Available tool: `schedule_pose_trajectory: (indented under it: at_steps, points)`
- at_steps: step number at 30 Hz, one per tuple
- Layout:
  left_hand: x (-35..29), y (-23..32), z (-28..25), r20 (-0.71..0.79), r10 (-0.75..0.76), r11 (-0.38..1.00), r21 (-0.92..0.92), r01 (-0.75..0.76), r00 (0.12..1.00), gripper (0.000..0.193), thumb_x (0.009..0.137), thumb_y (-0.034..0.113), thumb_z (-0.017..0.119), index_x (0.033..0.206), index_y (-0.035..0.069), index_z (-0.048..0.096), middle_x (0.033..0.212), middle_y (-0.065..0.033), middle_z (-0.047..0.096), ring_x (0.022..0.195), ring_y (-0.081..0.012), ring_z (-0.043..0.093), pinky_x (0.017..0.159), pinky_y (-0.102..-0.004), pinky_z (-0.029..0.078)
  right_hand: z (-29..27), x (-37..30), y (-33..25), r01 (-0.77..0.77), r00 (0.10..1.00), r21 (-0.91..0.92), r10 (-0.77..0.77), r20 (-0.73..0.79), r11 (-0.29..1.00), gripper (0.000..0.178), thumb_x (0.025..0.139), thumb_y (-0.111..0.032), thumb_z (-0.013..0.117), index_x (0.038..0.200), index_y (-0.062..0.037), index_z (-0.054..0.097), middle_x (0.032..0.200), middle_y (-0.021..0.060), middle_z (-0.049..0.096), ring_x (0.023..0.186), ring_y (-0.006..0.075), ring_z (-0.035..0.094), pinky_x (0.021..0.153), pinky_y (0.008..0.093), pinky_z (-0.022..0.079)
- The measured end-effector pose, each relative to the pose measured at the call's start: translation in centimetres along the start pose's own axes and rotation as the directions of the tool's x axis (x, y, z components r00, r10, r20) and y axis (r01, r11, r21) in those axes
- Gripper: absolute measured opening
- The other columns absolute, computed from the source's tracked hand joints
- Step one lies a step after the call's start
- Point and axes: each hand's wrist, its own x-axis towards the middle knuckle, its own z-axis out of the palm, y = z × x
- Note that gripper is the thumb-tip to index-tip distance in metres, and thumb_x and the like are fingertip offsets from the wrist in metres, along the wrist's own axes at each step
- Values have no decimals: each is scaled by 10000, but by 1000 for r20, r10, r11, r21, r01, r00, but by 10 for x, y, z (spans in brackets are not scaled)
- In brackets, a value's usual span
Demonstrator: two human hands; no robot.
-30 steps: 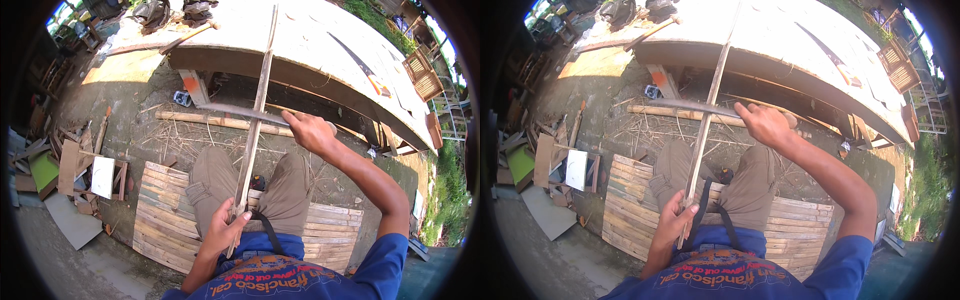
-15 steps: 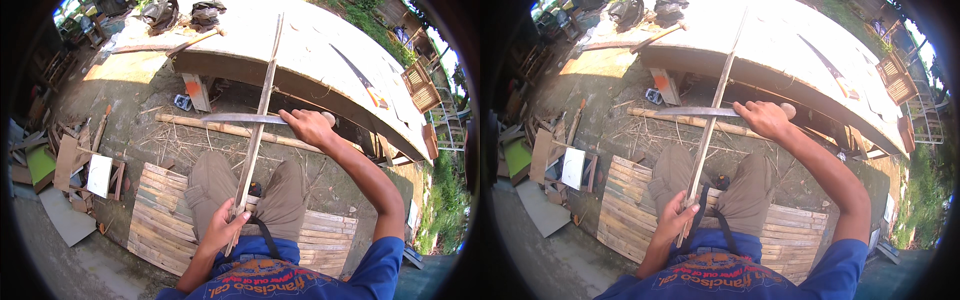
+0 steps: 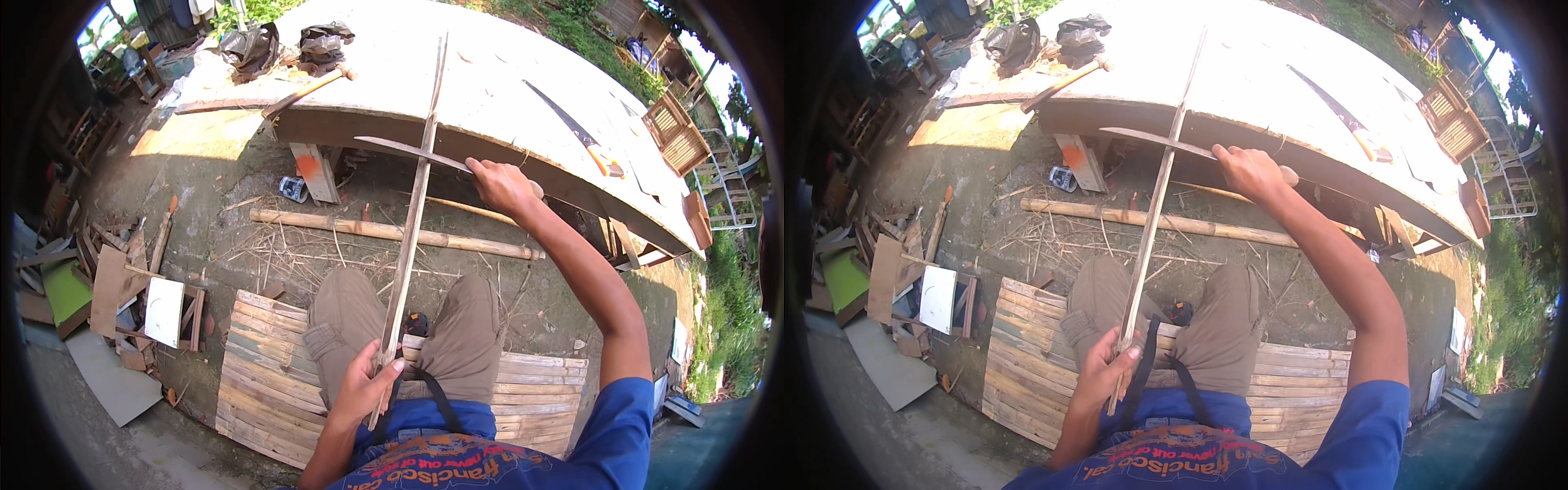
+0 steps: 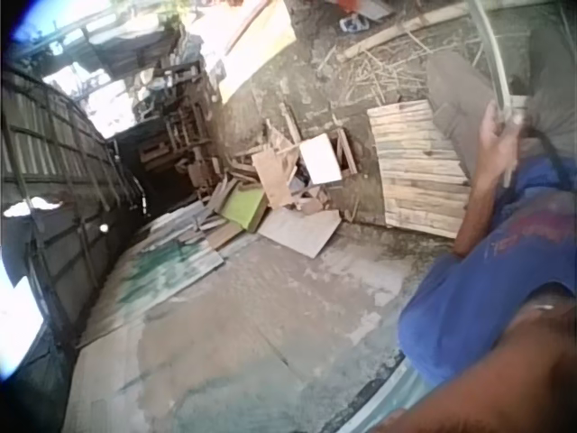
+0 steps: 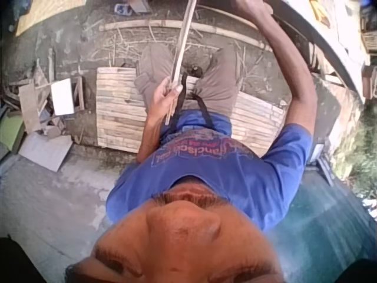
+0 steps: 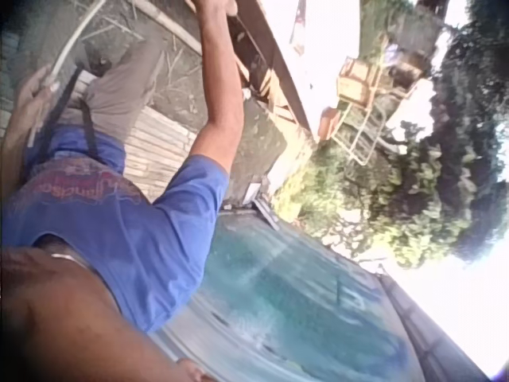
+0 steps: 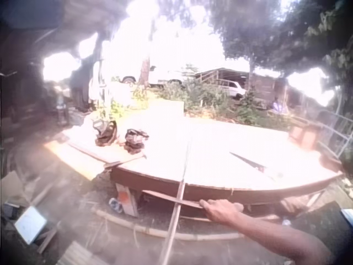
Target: The person uses a machete to shave and shape a long wooden plank, repeatedly scraping along its edges and surfaces. The person rotates the plank to work different sides and occasionally inspects the cut edges.
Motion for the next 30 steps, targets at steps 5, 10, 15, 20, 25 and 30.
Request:
schedule_pose_trajectory:
  at_steps: [5,10,15,20,25,30]
  points:
    - [-1,5,5,-21,6,999,51,-5,1000,363,976,129,654,1278,1,499,629,16,541,405,-46,453,363,-221,356,-1,12,35,-241,963,-85,249,103,967,170,935,-100,524,1077,-23,573,919,224,686,816,418,697,681,511,574]
    - [0,2,4,-7,0,999,33,1,1000,389,958,91,666,1282,-2,473,656,0,566,424,-61,488,380,-228,390,5,2,32,-294,952,-66,298,66,954,175,936,-104,517,1067,0,570,878,223,683,796,412,702,669,508,575]
    - [5,-1,7,6,-41,994,-103,41,999,442,932,36,679,1295,-15,433,730,-58,602,503,-125,570,452,-267,473,6,-36,-1,-46,997,103,52,-52,994,161,955,-134,534,1050,-9,563,839,197,679,739,400,694,604,501,562]
    - [10,-5,8,161,-90,978,-170,118,983,396,985,69,628,1325,-4,438,809,-86,598,555,-124,545,496,-263,459,-40,-119,-123,348,927,247,-371,51,904,357,867,-134,589,1211,-40,569,793,99,607,701,287,687,519,420,551]
    - [0,7,20,175,-142,961,-211,178,974,359,1006,94,601,1329,3,474,800,-63,555,559,-98,477,498,-261,414,-36,-124,-107,272,958,154,-282,50,950,397,840,-114,599,1225,-29,562,795,100,609,714,281,688,524,413,555]
    - [7,8,25,231,-120,930,-315,191,966,374,1017,105,581,1361,37,452,792,-48,516,559,-87,456,496,-263,399,-40,-81,-72,126,985,133,-140,104,983,373,852,-95,597,1215,-19,558,812,134,642,728,307,705,540,431,566]
